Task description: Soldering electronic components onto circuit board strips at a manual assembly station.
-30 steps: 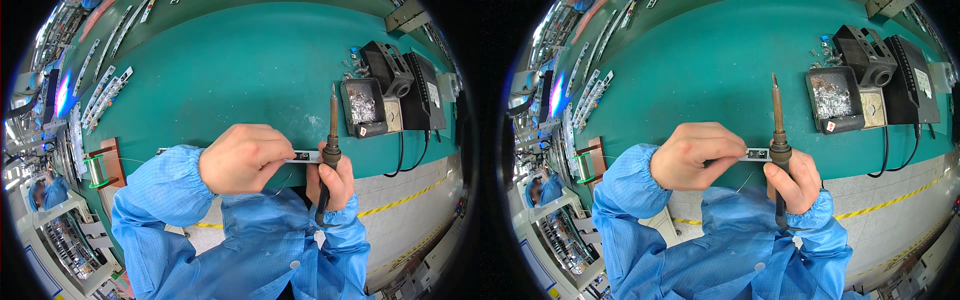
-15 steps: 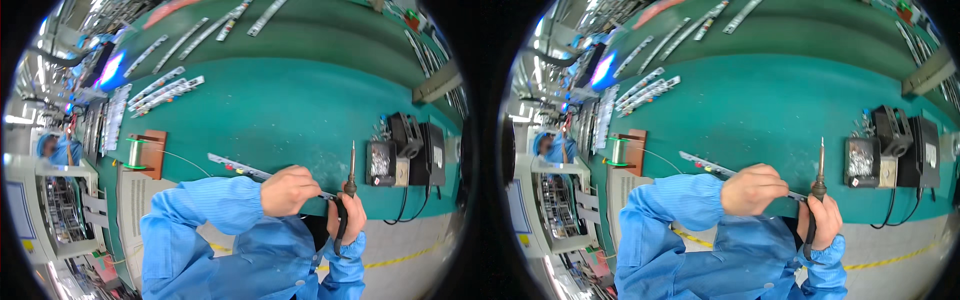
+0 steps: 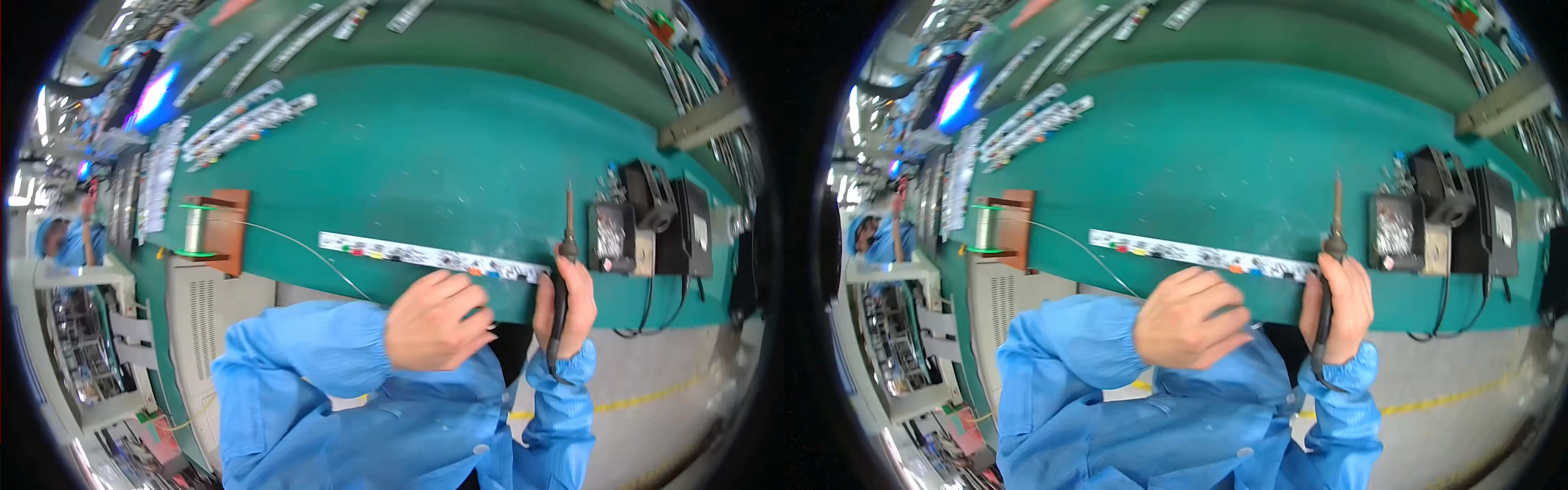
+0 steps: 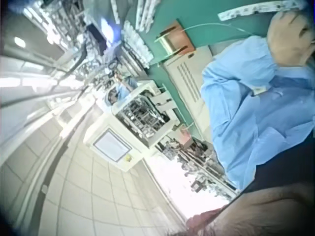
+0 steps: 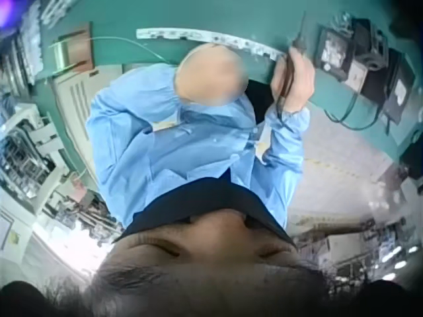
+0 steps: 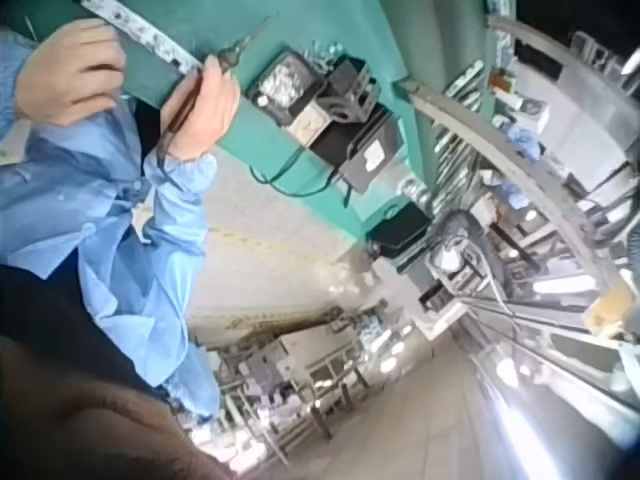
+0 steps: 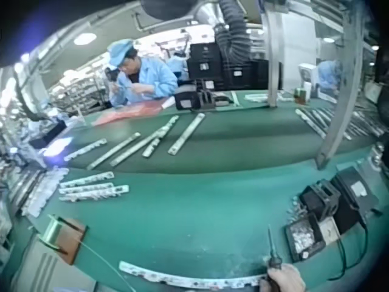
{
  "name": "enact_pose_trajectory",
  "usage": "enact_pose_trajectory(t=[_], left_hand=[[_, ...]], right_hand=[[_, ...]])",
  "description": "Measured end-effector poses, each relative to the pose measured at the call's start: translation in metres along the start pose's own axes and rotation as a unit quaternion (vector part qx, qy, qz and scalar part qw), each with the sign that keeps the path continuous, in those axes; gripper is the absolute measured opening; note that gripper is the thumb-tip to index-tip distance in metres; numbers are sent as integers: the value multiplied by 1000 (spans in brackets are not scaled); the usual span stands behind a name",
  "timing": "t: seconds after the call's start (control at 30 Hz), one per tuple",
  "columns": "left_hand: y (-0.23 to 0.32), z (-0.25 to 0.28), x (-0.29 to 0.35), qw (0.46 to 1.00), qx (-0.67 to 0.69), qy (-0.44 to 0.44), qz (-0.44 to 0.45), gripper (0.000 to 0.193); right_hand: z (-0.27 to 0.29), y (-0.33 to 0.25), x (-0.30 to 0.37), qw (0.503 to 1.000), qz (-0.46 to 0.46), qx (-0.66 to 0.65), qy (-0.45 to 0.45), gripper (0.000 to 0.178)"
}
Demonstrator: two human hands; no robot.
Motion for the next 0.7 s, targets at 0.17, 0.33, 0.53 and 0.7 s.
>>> enact_pose_trajectory(t=[0.17,0.33,0.53,0.7], left_hand=[[-12,-27,28,998,-50,29,-37,21],[8,-31,29,983,155,99,26,23],[19,-39,20,894,410,126,130,19],[14,-30,19,923,310,138,183,17]], right_hand=[[2,-8,23,995,-25,-92,41,50],[-5,-25,49,945,-96,-312,-6,53],[-2,-39,48,910,-121,-395,-30,52],[20,-5,26,960,-129,-234,83,43]])
Point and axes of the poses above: each hand's wrist, its own x-axis away from the middle knuckle, its own z-axis out of the back of the hand, y = z × x, the point moved 3 cm from there along -x, towards the middle knuckle, and after that the axes turned 3 degrees about -y, right-handed, at the moved point
